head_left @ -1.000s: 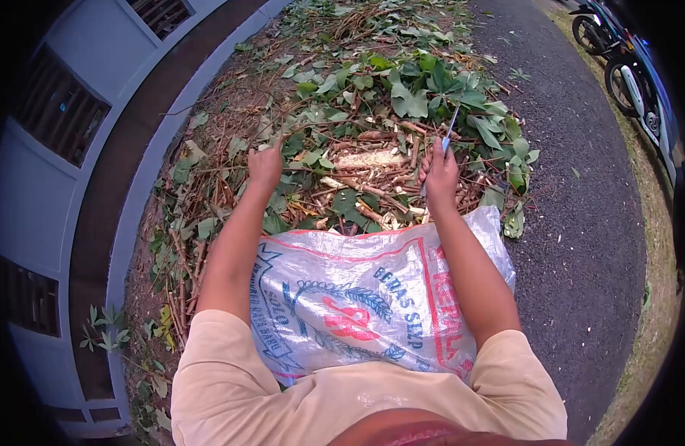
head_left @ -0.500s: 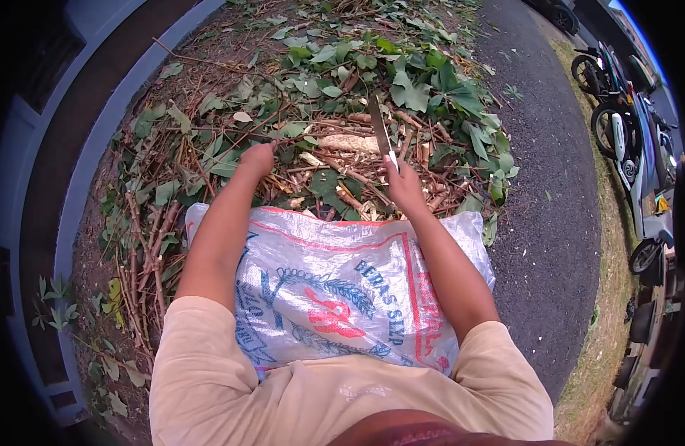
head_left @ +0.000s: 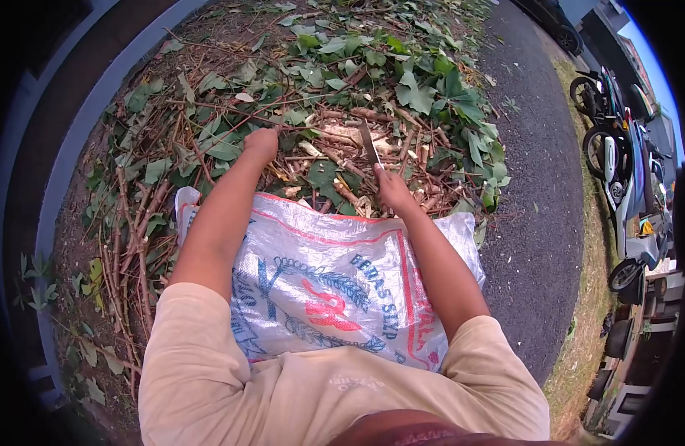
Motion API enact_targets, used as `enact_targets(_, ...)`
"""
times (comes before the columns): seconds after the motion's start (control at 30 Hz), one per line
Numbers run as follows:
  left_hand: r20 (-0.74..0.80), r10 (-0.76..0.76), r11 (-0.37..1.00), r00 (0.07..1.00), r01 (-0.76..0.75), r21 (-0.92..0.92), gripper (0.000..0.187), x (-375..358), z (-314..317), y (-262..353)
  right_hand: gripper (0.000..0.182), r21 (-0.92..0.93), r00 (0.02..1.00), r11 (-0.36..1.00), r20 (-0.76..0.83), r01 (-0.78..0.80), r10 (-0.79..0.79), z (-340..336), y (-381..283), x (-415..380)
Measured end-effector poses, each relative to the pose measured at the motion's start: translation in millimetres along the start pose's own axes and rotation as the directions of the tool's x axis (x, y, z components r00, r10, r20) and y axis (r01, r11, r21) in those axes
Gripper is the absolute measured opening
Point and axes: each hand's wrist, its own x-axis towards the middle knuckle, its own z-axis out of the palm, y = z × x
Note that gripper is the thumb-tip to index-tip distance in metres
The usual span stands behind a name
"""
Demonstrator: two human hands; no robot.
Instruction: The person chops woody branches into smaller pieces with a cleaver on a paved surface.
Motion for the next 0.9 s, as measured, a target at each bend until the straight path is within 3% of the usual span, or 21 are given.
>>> enact_targets(0.1, 0.073, 0.036, 0.999, 0.997, -0.036, 0.002, 0.053, 8.4, 12.5, -4.1, 0.064, 0.065, 1.000, 0.998, 0.003, -0.028, 0.027, -7.1, -14.8, -13.9)
enact_targets(0.2, 0.026, -0.012, 0.993, 1.000, 0.015, -0.116, 0.049, 2.7, 1.8, 5.2, 0.061, -0.029, 0.994, 0.998, -0.101, 0.050, -0.053, -30.4, -66.4, -37.0)
enact_targets(0.27, -0.049, -0.014, 0.983, 0.999, 0.004, -0.182, 0.045, -2.8, -4.2, 8.5, 0.054, 0.147, 0.965, 0.978, -0.236, 0.149, -0.112, -38.7, -93.4, -47.1)
enact_targets(0.3, -0.105, -0.015, 0.966, 0.994, -0.012, -0.258, 0.043, -8.0, -16.3, 13.7, 0.046, 0.120, 0.908, 0.945, -0.335, 0.305, -0.250, -39.5, -94.4, -45.0)
enact_targets(0.33, -0.158, -0.018, 0.945, 0.987, -0.035, -0.324, 0.041, -13.8, -27.4, 20.3, 0.041, 0.246, 0.912, 0.905, -0.315, 0.346, -0.263, -44.3, -102.0, -48.5)
enact_targets(0.4, -0.222, -0.066, 0.937, 0.973, -0.017, -0.350, 0.040, -14.2, -34.0, 30.9, 0.037, 0.242, 0.878, 0.880, -0.366, 0.409, -0.308, -47.4, -114.9, -56.9)
enact_targets(0.47, -0.313, 0.054, 0.959, 0.948, -0.137, -0.249, 0.041, -22.2, -37.2, 40.4, 0.038, 0.169, 0.876, 0.901, -0.359, 0.399, -0.321, -37.1, -107.9, -56.3)
enact_targets(0.5, -0.159, 0.080, 0.966, 0.984, -0.116, -0.233, 0.043, -13.2, -22.0, 40.4, 0.039, 0.089, 0.875, 0.915, -0.342, 0.394, -0.344, -30.7, -105.0, -56.5)
enact_targets(0.53, -0.153, 0.092, 0.965, 0.984, -0.126, -0.229, 0.043, -10.4, -6.3, 41.7, 0.047, 0.053, 0.928, 0.964, -0.292, 0.259, -0.233, -26.3, -108.1, -56.7)
enact_targets(0.57, -0.113, 0.085, 0.969, 0.990, -0.109, -0.222, 0.045, -7.6, 5.3, 44.3, 0.052, 0.106, 0.993, 0.993, -0.111, 0.050, -0.039, -14.5, -77.4, -31.4)
enact_targets(0.6, -0.077, 0.078, 0.972, 0.994, -0.093, -0.216, 0.048, -7.5, 9.1, 47.1, 0.056, 0.121, 0.985, 0.979, 0.079, -0.163, 0.154, -1.2, -39.7, -8.4)
enact_targets(0.63, -0.005, 0.107, 0.979, 0.994, -0.107, -0.176, 0.051, -14.2, 3.7, 47.8, 0.056, 0.126, 0.986, 0.979, 0.066, -0.158, 0.151, -1.2, -27.9, -6.2)
enact_targets(0.73, -0.035, 0.082, 0.976, 0.996, -0.087, -0.197, 0.054, -9.7, 20.9, 44.7, 0.061, 0.005, 0.994, 0.997, 0.078, -0.074, 0.073, -3.6, -32.8, -8.5)
enact_targets(0.8, -0.036, 0.077, 0.963, 0.996, -0.084, -0.256, 0.055, -9.6, 13.3, 43.7, 0.061, -0.039, 0.994, 0.998, -0.093, 0.048, -0.052, -14.2, -67.3, -29.0)
enact_targets(0.9, -0.053, 0.040, 0.920, 0.998, -0.058, -0.389, 0.050, -10.0, 0.6, 47.9, 0.049, 0.039, 0.954, 0.981, -0.240, 0.192, -0.177, -27.4, -100.0, -44.3)
